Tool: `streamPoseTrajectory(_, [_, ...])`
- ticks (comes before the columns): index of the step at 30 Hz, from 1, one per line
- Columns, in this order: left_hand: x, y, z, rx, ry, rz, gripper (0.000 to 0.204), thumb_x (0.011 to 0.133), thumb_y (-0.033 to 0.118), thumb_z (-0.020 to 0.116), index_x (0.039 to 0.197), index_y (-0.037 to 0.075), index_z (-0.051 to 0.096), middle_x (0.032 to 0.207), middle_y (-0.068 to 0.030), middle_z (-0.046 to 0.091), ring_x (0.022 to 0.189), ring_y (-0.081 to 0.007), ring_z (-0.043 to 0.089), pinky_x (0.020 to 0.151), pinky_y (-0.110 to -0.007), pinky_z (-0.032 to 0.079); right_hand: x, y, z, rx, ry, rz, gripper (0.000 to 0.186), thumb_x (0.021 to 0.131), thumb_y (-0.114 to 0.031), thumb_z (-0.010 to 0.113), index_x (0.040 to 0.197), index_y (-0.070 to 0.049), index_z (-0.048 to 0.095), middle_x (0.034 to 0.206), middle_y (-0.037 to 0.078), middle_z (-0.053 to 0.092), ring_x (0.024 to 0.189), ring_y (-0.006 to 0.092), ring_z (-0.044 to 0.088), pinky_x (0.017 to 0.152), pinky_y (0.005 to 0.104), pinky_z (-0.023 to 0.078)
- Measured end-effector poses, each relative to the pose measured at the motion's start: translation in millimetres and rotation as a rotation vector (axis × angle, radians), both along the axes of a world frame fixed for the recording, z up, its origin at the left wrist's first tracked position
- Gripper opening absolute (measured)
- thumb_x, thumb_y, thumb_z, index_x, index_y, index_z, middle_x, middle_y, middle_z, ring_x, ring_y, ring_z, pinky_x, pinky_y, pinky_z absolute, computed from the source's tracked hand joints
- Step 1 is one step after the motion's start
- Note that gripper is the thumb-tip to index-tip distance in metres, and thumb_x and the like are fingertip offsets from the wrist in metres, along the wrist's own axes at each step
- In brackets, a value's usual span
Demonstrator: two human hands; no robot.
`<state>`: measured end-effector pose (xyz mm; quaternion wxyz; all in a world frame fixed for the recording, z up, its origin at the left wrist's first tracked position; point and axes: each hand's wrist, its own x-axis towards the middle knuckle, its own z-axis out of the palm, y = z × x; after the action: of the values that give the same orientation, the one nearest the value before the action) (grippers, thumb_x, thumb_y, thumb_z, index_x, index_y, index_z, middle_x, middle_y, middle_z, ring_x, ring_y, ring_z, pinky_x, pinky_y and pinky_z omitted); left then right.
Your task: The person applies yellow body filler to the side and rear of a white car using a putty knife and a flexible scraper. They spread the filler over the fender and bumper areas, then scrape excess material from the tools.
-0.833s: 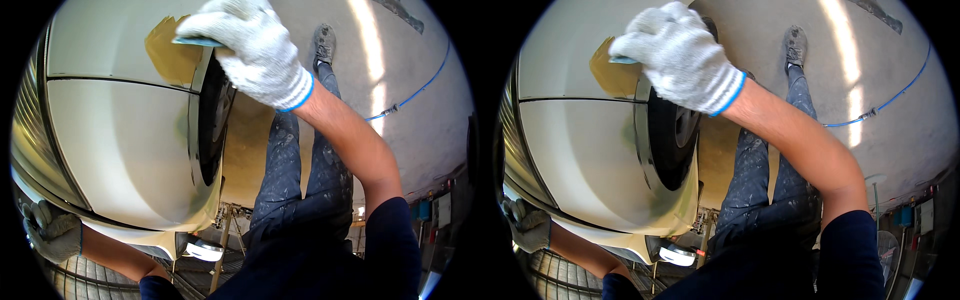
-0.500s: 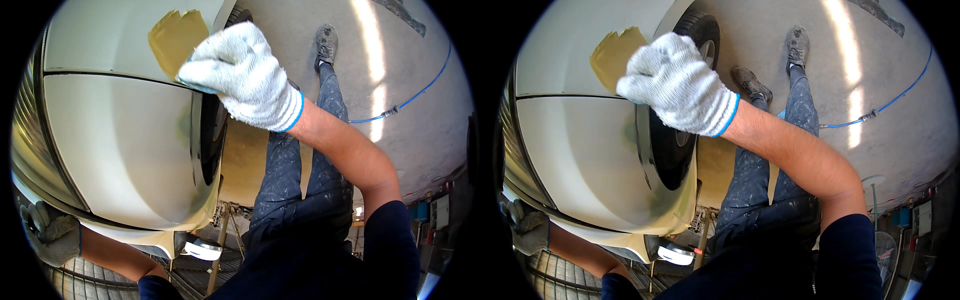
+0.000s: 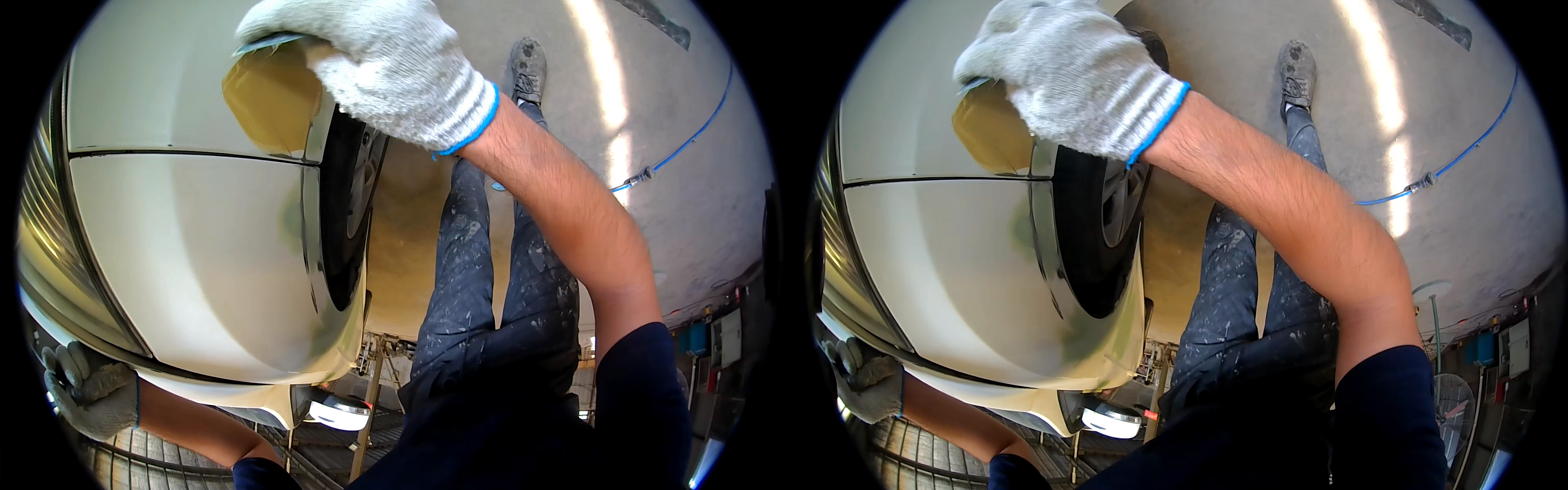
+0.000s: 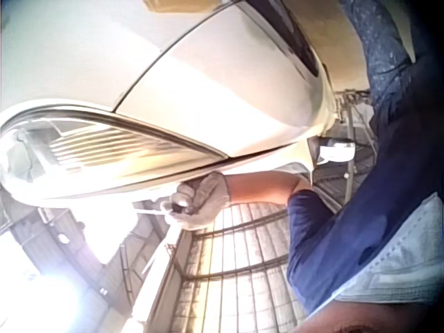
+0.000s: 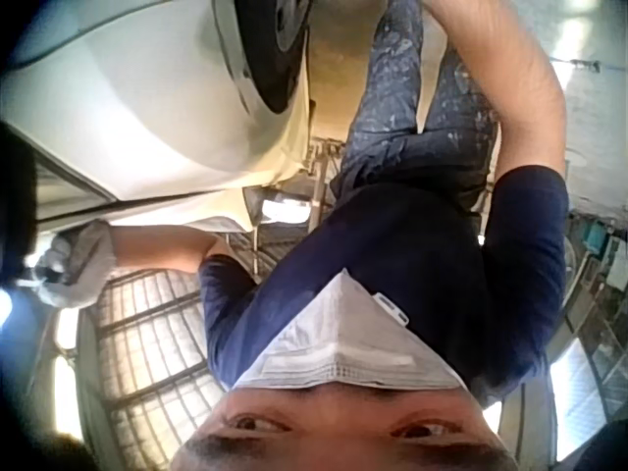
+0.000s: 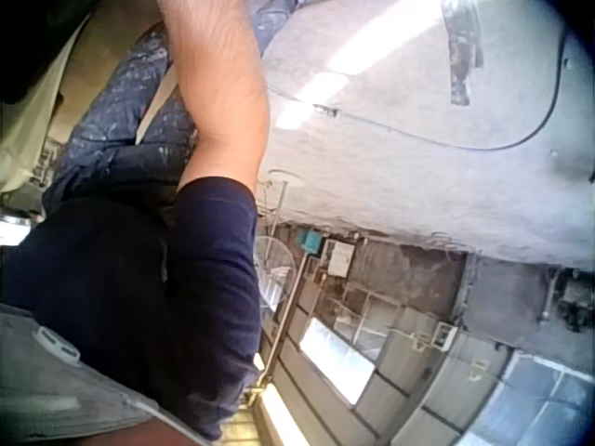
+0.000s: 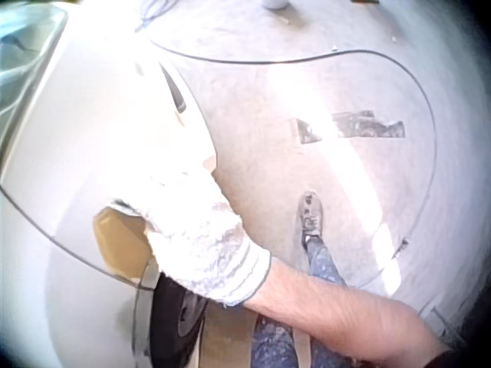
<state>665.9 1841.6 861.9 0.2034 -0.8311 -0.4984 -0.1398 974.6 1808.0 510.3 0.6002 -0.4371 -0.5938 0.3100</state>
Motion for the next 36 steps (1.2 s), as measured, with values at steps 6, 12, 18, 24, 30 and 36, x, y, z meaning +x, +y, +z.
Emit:
streamPoseTrajectory(6, [-19.8, 0.8, 12.1, -0.022, -0.423, 0.106, 0.036, 0.096, 0.013, 0.047, 0.103, -0.017, 0.065, 0.11, -0.0363, 0.065, 0.066, -0.0286, 0.059, 0.062, -0.039, 0.054, -2.2, -27.6, 8.9, -0.009, -0.021, 0.125, 0.037, 0.07, 0.007, 0.066, 0.1, -0.013, 0.074, 0.099, 0.008, 0.068, 0.092, 0.0286, 0.065, 0.083, 0.0386, 0.054])
streamPoseTrajectory(12, [4.9, -3.6, -10.8, -0.047, 0.117, -0.146, 0.031, 0.1, 0.007, 0.05, 0.123, -0.011, 0.057, 0.111, -0.0357, 0.065, 0.066, -0.0243, 0.059, 0.055, -0.033, 0.052, 16.4, -48.4, -6.9, -0.081, -0.003, 0.18, 0.036, 0.073, 0.006, 0.059, 0.102, -0.012, 0.072, 0.097, 0.008, 0.068, 0.096, 0.0294, 0.064, 0.088, 0.0415, 0.053])
streamPoseTrajectory(18, [-7.7, 1.5, -1.7, -0.095, 0.103, -0.117, 0.031, 0.103, 0.008, 0.048, 0.127, -0.011, 0.054, 0.111, -0.0355, 0.065, 0.071, -0.0252, 0.063, 0.058, -0.035, 0.056, 10.0, 5.4, -10.6, -0.149, 0.021, 0.044, 0.023, 0.077, -0.002, 0.064, 0.097, -0.011, 0.071, 0.093, 0.007, 0.067, 0.093, 0.0295, 0.065, 0.086, 0.0414, 0.054])
streamPoseTrajectory(24, [-16.1, -1.9, -1.8, -0.148, -0.07, -0.101, 0.031, 0.103, 0.005, 0.043, 0.127, -0.011, 0.054, 0.11, -0.034, 0.066, 0.079, -0.0296, 0.068, 0.065, -0.039, 0.06, -0.2, -3.9, -2.0, -0.082, -0.054, 0.065, 0.019, 0.078, -0.007, 0.068, 0.096, -0.012, 0.072, 0.092, 0.007, 0.067, 0.092, 0.0274, 0.065, 0.085, 0.0396, 0.055])
streamPoseTrajectory(30, [-2.6, -5.7, -7.5, 0.048, 0.402, -0.097, 0.033, 0.106, 0.013, 0.044, 0.127, -0.01, 0.052, 0.108, -0.0304, 0.068, 0.09, -0.0343, 0.073, 0.072, -0.041, 0.064, 17.5, -4.7, -7.7, -0.201, 0.004, 0.072, 0.027, 0.074, 0.0, 0.06, 0.095, -0.011, 0.072, 0.091, 0.009, 0.067, 0.093, 0.0295, 0.065, 0.087, 0.0405, 0.054])
streamPoseTrajectory(36, [-5.6, -5.2, -13.9, -0.023, 0.037, 0.048, 0.036, 0.105, 0.017, 0.047, 0.128, -0.011, 0.051, 0.105, -0.0278, 0.068, 0.091, -0.0326, 0.073, 0.079, -0.04, 0.065, -1.2, 6.9, -14.3, -0.116, 0.026, 0.009, 0.024, 0.074, -0.002, 0.062, 0.094, -0.012, 0.072, 0.091, 0.008, 0.067, 0.09, 0.0295, 0.065, 0.083, 0.0408, 0.054])
